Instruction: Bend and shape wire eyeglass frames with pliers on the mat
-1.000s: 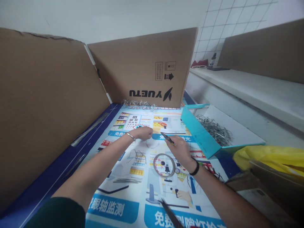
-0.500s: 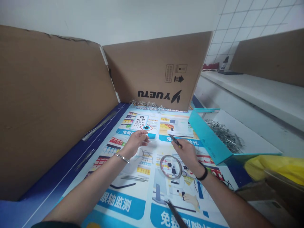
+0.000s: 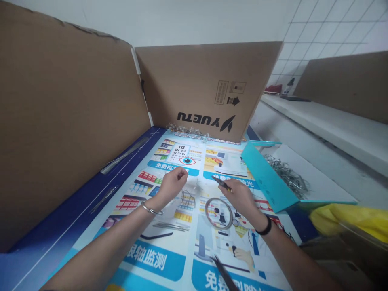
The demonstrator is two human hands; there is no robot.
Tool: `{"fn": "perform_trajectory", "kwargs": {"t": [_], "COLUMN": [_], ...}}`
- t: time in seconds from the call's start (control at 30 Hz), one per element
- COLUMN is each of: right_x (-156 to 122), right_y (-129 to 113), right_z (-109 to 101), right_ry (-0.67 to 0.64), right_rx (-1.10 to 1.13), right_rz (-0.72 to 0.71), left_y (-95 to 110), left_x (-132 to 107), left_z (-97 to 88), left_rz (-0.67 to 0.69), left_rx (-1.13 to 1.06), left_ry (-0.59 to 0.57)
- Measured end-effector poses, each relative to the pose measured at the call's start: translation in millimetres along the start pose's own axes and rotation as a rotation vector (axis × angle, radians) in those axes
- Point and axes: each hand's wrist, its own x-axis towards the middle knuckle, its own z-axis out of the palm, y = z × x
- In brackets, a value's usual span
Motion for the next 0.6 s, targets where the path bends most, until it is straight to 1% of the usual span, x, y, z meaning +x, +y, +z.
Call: {"fn": "perform_trajectory", "kwargs": {"t": [0.1, 0.23, 0.4, 0.47, 0.6], "right_x": [-1.0, -1.7, 2.4, 5.1, 11.2], "right_y": [-4.1, -11.8, -30.4, -40.8, -57.8], "right_z": [-6.4, -18.7, -25.4, -24.5, -22.5], "right_ry": [-0.077, -0.105, -0.171, -0.195, -0.191], "right_rx": [-0.129, -0.308, -0.434, -0.482, -0.542], "right_rz": [-0.040, -0.112, -0.188, -0.199, -0.206], "left_y": [0.2, 1.1, -5.6, -10.1, -16.8], "left_x": [4.2, 7.6, 11.7, 13.7, 16.7], "left_z": [-7.6, -11.9, -8.3, -6.1, -2.3], "left_rz": [0.087, 0.110, 0.079, 0.053, -0.034], "left_rx": [0.119, 0.137, 0.077, 0.031, -0.105], "left_ry": [-0.003, -0.039, 0.004, 0.002, -0.014]}}
